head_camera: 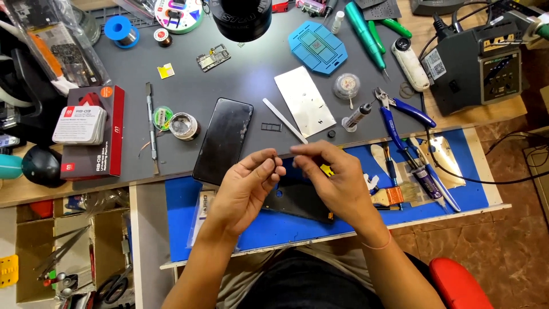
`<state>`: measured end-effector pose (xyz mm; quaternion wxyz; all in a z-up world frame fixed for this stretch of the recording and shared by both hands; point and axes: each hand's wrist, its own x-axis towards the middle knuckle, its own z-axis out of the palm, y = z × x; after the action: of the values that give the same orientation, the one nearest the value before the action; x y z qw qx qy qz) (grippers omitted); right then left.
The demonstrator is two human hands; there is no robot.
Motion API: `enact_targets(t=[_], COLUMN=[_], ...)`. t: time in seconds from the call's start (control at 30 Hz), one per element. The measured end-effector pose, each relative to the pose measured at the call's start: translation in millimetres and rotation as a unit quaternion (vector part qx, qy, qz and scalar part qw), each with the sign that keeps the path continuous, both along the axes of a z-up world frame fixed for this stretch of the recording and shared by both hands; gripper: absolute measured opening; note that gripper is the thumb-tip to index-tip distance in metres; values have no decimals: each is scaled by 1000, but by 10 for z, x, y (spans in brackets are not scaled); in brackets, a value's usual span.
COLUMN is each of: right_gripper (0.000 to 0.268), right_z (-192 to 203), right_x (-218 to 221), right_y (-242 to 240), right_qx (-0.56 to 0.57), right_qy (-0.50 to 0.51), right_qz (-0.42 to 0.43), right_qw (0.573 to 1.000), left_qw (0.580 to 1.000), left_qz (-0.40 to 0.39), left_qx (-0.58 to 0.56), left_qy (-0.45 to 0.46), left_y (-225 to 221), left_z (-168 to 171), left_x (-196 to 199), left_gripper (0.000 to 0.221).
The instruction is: Disassembling, cleaning, and inspecting a smartphone at a repair bench.
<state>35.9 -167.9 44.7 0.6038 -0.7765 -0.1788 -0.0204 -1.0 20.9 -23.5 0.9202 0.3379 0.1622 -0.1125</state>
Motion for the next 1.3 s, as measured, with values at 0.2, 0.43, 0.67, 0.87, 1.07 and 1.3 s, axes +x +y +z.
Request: enact_targets(t=[0.2, 0.43, 0.67, 0.87, 1.07, 1.3], right_gripper=[17, 12, 22, 17, 25, 20], right_z=[90, 113, 20, -77, -145, -321], right_x=[73, 140, 151, 83, -9, -50], right_y=[87, 104, 123, 58, 98, 167], right_qx=[65, 58, 28, 56, -42, -110], right_qy=[111, 189, 152, 108, -109, -280], right_qz=[62, 119, 86, 30, 40, 8], right_qw=[990, 973, 984, 992, 992, 954], left_qw=[999, 998, 999, 999, 1000, 999], left_qz=[-13, -43, -38, -12, -3, 29], left_qx=[-31, -41, -30, -33, -25, 12], left_qy=[17, 31, 12, 10, 7, -5], left_y=[38, 59, 12, 45, 43, -56], left_z=[0, -123, -72, -117, -115, -7], left_x=[-65, -75, -87, -50, -42, -110], left_gripper=[27, 27, 31, 32, 28, 23])
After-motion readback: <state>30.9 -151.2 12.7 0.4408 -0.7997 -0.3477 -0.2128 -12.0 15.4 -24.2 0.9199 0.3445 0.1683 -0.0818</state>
